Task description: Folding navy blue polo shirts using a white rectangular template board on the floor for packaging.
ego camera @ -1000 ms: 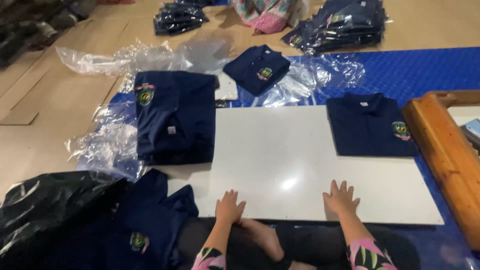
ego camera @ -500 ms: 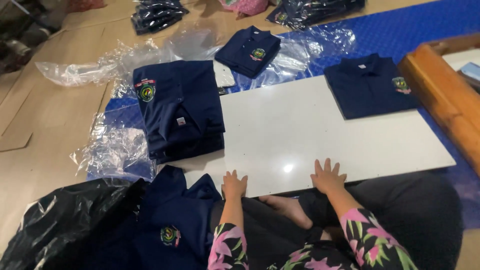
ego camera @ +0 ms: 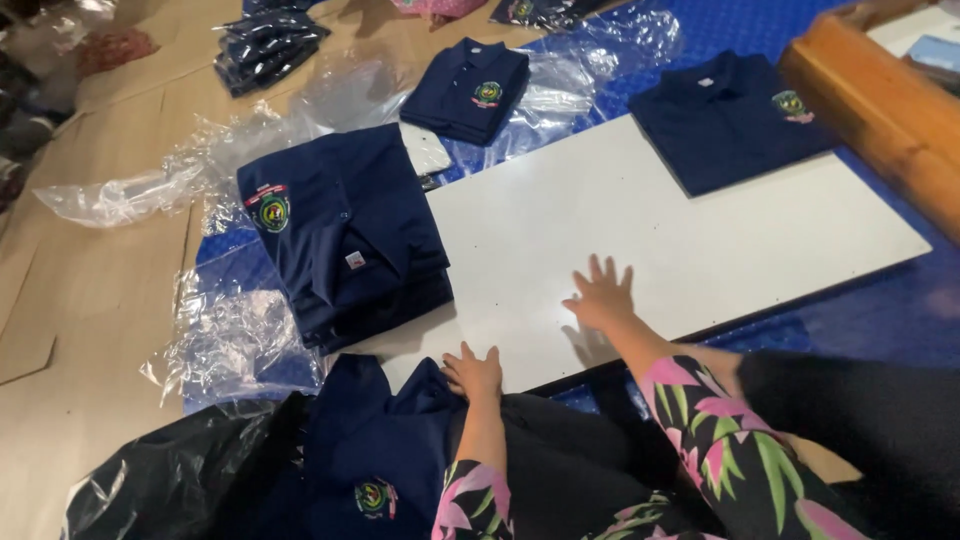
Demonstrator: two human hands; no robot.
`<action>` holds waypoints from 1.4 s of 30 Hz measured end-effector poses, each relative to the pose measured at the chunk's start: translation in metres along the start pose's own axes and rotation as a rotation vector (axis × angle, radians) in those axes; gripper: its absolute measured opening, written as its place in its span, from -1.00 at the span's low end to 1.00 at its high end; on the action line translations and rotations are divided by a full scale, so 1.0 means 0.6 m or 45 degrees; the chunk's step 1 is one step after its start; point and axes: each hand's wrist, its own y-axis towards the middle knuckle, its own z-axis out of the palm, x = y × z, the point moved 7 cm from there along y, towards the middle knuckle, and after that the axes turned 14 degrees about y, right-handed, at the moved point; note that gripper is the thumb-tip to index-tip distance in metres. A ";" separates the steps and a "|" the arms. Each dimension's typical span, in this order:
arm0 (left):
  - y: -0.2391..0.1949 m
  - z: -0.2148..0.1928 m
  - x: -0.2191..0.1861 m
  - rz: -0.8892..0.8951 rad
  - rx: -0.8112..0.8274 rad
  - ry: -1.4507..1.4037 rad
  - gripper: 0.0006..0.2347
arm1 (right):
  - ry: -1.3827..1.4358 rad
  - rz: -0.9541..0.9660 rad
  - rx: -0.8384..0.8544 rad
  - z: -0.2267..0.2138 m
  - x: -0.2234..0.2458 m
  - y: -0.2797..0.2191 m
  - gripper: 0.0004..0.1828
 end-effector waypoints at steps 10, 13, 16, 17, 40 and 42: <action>-0.008 0.009 0.029 0.063 -0.089 -0.148 -0.35 | -0.019 0.223 0.103 0.051 -0.073 -0.048 -0.04; 0.030 0.027 0.027 0.149 -0.085 -0.109 -0.34 | 0.012 0.386 0.097 0.037 -0.132 -0.064 0.07; 0.065 0.048 0.026 0.034 -0.080 0.113 -0.36 | 0.042 0.510 0.329 0.031 -0.142 -0.093 0.12; 0.052 0.042 0.022 0.016 -0.018 0.147 -0.38 | 0.025 0.492 0.399 0.024 -0.130 -0.105 0.09; -0.025 0.038 0.005 0.558 -0.764 0.187 -0.65 | -0.103 -0.131 0.203 0.116 -0.202 -0.048 -0.06; -0.069 0.015 -0.028 0.813 -0.805 0.233 -0.73 | -0.069 -0.105 0.226 0.123 -0.214 -0.033 -0.04</action>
